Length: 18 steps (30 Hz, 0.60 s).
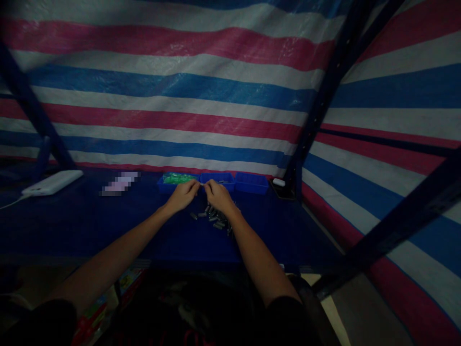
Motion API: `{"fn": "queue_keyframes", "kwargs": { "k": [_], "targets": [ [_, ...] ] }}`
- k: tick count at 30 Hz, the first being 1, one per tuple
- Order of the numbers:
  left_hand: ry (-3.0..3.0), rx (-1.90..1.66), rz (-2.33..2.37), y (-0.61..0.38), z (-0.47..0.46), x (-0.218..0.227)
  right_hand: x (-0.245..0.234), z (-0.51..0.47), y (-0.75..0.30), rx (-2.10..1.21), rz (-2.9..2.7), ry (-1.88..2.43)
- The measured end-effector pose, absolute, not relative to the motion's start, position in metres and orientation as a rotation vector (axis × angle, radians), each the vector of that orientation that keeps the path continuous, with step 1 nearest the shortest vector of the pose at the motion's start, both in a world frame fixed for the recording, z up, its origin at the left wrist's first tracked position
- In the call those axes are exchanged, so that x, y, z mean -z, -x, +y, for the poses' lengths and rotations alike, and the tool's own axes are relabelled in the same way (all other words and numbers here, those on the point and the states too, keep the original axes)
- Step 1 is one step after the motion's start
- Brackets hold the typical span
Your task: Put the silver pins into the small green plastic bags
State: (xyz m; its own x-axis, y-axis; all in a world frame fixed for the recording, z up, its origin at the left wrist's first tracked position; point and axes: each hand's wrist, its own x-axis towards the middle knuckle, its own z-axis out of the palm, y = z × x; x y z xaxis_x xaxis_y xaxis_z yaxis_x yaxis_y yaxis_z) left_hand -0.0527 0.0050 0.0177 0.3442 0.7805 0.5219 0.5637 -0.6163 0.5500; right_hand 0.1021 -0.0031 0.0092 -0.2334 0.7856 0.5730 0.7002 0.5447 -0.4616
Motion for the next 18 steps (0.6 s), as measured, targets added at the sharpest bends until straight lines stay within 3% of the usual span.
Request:
{"fn": "queue_keyframes", "kwargs": {
  "k": [8, 18],
  "targets": [
    [-2.334, -1.192, 1.080, 0.0519, 0.0074, -0.0126, -0.0104, -0.0040, -0.1028, -0.084, -1.989, 1.269],
    [-2.323, -1.213, 1.243, 0.0539, 0.0054, -0.0165, -0.0099, -0.0081, -0.1018, -0.264, -1.979, 1.155]
  ]
}}
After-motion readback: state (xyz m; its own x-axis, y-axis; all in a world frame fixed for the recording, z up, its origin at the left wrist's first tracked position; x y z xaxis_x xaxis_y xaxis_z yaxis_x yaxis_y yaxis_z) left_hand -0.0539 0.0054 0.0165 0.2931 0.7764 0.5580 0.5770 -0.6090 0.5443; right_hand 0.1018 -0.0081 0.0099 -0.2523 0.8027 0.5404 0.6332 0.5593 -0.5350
